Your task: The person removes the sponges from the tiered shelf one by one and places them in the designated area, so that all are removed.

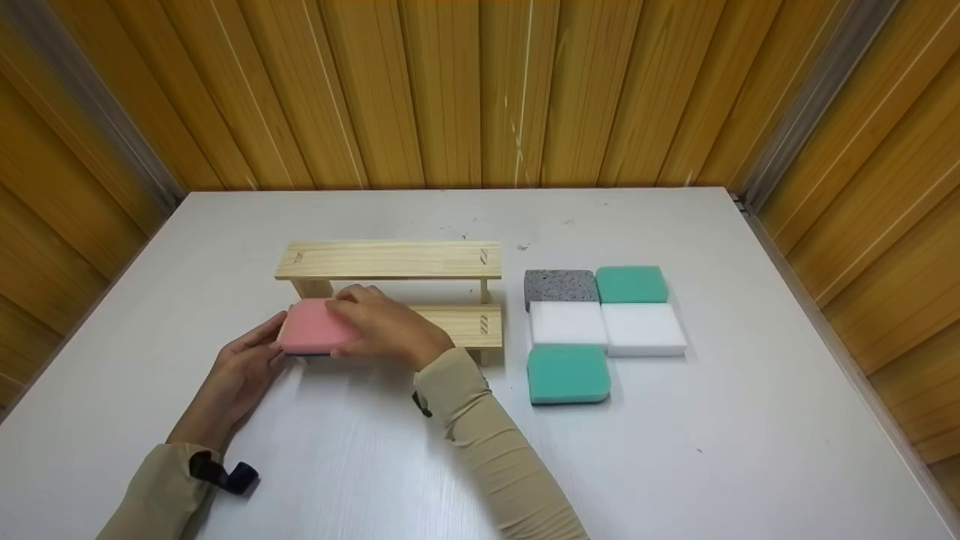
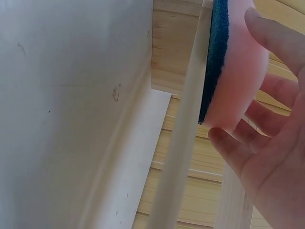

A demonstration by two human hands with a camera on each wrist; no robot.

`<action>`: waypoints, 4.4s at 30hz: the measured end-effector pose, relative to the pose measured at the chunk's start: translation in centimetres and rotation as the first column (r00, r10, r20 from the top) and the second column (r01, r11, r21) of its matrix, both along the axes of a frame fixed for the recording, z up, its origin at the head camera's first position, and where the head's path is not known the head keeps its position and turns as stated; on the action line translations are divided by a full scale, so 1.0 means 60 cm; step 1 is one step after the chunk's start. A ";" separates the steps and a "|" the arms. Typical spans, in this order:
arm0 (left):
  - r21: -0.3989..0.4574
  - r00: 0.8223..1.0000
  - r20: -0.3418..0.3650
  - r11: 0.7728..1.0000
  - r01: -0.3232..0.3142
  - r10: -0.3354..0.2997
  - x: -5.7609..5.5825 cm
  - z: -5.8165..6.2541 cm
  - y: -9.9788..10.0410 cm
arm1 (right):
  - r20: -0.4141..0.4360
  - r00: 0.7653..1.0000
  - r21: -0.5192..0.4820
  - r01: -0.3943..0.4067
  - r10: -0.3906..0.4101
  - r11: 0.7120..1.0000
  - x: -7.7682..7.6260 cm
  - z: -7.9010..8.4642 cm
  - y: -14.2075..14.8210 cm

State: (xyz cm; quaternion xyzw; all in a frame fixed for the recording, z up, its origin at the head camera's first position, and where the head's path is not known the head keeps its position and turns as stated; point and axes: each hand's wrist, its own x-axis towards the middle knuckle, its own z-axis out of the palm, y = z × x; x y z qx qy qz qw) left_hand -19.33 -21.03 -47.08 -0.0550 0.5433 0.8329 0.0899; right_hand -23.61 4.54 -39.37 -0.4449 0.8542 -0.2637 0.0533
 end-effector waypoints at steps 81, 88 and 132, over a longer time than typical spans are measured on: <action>-0.033 0.999 -0.049 0.999 0.014 -0.015 0.000 -0.002 -0.001 | -0.013 1.000 0.062 0.018 -0.017 0.998 0.027 0.027 0.147; -0.028 0.999 -0.045 0.999 0.016 -0.017 0.000 -0.002 -0.003 | -0.052 0.999 0.029 -0.008 0.010 1.000 0.026 0.026 0.164; -0.035 0.999 -0.036 0.999 0.010 -0.011 0.001 -0.004 -0.003 | -0.030 0.994 -0.025 0.102 -0.103 0.994 0.040 0.020 0.272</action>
